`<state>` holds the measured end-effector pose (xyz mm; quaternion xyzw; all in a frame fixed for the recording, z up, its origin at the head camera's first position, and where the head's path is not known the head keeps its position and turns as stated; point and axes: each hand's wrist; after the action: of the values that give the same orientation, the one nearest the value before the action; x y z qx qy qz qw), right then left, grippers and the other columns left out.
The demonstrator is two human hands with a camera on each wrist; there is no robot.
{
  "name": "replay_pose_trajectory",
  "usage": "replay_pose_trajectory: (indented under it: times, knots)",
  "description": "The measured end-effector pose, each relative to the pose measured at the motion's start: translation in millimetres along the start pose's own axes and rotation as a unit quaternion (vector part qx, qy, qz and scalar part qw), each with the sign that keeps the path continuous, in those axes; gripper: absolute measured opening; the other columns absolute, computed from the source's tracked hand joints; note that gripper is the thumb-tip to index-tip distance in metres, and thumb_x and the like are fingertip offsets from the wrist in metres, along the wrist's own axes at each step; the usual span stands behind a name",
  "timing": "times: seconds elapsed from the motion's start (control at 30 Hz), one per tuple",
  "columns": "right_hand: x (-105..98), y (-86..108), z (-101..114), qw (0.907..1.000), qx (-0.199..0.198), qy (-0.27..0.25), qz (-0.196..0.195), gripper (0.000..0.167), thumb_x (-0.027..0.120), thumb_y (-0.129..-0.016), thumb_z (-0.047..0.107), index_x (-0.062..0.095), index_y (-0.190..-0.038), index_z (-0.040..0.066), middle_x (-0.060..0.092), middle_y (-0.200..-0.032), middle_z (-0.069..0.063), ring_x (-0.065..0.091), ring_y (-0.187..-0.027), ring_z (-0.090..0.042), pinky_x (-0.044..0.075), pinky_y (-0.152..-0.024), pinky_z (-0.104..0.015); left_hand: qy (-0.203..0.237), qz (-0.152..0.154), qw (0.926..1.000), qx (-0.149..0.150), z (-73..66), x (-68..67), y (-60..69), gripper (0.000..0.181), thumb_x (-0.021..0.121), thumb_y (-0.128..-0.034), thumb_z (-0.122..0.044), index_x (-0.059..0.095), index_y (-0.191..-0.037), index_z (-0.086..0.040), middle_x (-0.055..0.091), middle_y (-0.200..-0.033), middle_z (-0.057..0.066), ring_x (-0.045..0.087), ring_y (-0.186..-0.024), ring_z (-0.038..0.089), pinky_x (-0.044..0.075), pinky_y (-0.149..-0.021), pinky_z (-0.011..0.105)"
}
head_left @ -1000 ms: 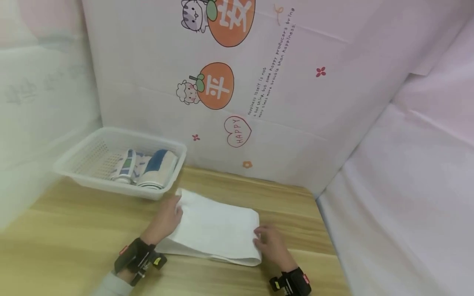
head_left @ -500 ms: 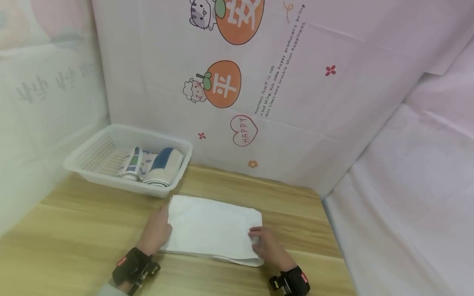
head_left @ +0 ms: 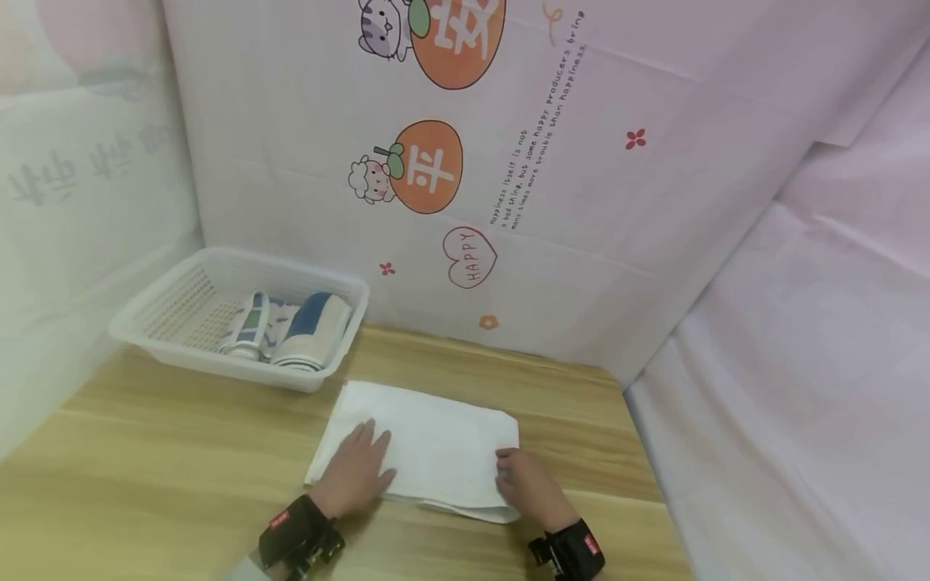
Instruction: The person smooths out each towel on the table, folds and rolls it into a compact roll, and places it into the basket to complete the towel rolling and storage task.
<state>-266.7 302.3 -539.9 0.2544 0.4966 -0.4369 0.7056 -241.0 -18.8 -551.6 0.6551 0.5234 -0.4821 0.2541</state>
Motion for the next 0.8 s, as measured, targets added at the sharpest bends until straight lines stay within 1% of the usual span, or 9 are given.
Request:
replay_pose_trajectory:
  times: [0.1, 0.2, 0.37, 0.5, 0.53, 0.6, 0.67, 0.73, 0.8]
  knots:
    - [-3.5, 0.1, -3.9, 0.9997, 0.021, 0.013, -0.008, 0.022, 0.068, -0.088, -0.003, 0.063, -0.068, 0.006, 0.069, -0.115, -0.028, 0.066, -0.111, -0.046, 0.054, -0.096, -0.054, 0.029, 0.040, 0.9987, 0.013, 3.6, -2.8, -9.3, 0.058, 0.069, -0.0942, -0.025, 0.053, -0.139, 0.008, 0.041, -0.148, 0.038, 0.038, -0.142, 0.051, 0.029, -0.118, 0.061]
    - [-6.9, -0.5, -9.9, 0.9988, 0.047, 0.006, -0.013, 0.011, 0.068, -0.088, -0.004, 0.070, -0.078, 0.001, 0.068, -0.118, -0.031, 0.064, -0.114, -0.049, 0.052, -0.098, -0.057, 0.050, 0.066, 0.9964, 0.020, 5.9, -3.6, -19.8, 0.059, 0.067, -0.0954, -0.026, 0.051, -0.143, 0.006, 0.037, -0.153, 0.036, 0.034, -0.144, 0.051, 0.028, -0.118, 0.063]
    - [-11.4, -0.1, -21.2, 0.9959, 0.090, -0.004, -0.010, 0.005, 0.067, -0.090, -0.003, 0.072, -0.090, -0.004, 0.066, -0.124, -0.030, 0.060, -0.120, -0.050, 0.050, -0.101, -0.057, 0.045, 0.079, 0.9941, 0.060, 9.9, 2.6, -39.8, 0.060, 0.064, -0.0973, -0.026, 0.047, -0.146, 0.006, 0.034, -0.155, 0.036, 0.032, -0.145, 0.052, 0.028, -0.117, 0.065]
    - [-13.9, 2.5, -26.6, 0.9933, 0.114, -0.013, -0.010, 0.011, 0.068, -0.089, -0.001, 0.072, -0.098, -0.007, 0.065, -0.125, -0.030, 0.060, -0.121, -0.049, 0.049, -0.102, -0.058, 0.031, 0.085, 0.9913, 0.095, 15.3, 8.1, -57.8, 0.058, 0.061, -0.0963, -0.019, 0.046, -0.146, 0.007, 0.034, -0.154, 0.037, 0.033, -0.144, 0.053, 0.028, -0.116, 0.067]
    - [-14.4, 3.3, -27.1, 0.9931, 0.116, -0.015, -0.010, 0.014, 0.068, -0.089, -0.001, 0.072, -0.101, -0.008, 0.066, -0.125, -0.029, 0.060, -0.121, -0.049, 0.049, -0.101, -0.058, 0.032, 0.092, 0.9906, 0.097, 16.0, 7.6, -62.4, 0.057, 0.061, -0.0957, -0.016, 0.046, -0.146, 0.007, 0.033, -0.154, 0.037, 0.032, -0.144, 0.053, 0.027, -0.117, 0.066]
    - [-15.7, 5.0, -26.0, 0.9949, 0.100, -0.004, -0.008, 0.010, 0.068, -0.089, -0.001, 0.073, -0.096, -0.006, 0.068, -0.121, -0.028, 0.063, -0.117, -0.048, 0.051, -0.099, -0.058, 0.032, 0.098, 0.9891, 0.105, 18.8, 7.9, -72.1, 0.057, 0.059, -0.0928, -0.010, 0.046, -0.146, 0.008, 0.033, -0.154, 0.038, 0.030, -0.144, 0.055, 0.026, -0.117, 0.067]
    - [-16.1, 7.5, -23.6, 0.9970, 0.073, 0.023, -0.011, 0.008, 0.067, -0.090, -0.002, 0.075, -0.092, -0.003, 0.071, -0.115, -0.025, 0.067, -0.111, -0.043, 0.054, -0.096, -0.055, 0.020, 0.105, 0.9885, 0.107, 22.7, 8.3, -81.6, 0.058, 0.056, -0.0919, -0.007, 0.045, -0.147, 0.006, 0.032, -0.155, 0.037, 0.028, -0.145, 0.054, 0.024, -0.118, 0.066]
    - [-17.0, 11.3, -18.1, 0.9975, 0.044, 0.053, -0.015, 0.009, 0.067, -0.090, -0.001, 0.076, -0.090, 0.001, 0.075, -0.107, -0.019, 0.071, -0.103, -0.037, 0.057, -0.090, -0.050, 0.010, 0.097, 0.9892, 0.110, 27.6, 9.4, -90.8, 0.057, 0.055, -0.0908, -0.004, 0.047, -0.147, 0.004, 0.033, -0.155, 0.037, 0.028, -0.145, 0.055, 0.023, -0.119, 0.065]
    - [-17.1, 16.1, -10.6, 0.9975, 0.018, 0.067, -0.017, 0.010, 0.068, -0.090, 0.000, 0.078, -0.091, 0.004, 0.076, -0.100, -0.013, 0.073, -0.096, -0.029, 0.059, -0.085, -0.044, -0.015, 0.072, 0.9908, 0.114, 32.7, 10.6, -99.5, 0.053, 0.053, -0.0917, -0.001, 0.050, -0.144, 0.002, 0.035, -0.153, 0.038, 0.030, -0.143, 0.056, 0.025, -0.118, 0.066]
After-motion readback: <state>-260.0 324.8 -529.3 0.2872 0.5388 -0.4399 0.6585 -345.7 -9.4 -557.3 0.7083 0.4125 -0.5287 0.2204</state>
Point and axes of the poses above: each hand's wrist, its own y-axis away from the middle knuckle, its own x-axis out of the palm, z = x × y
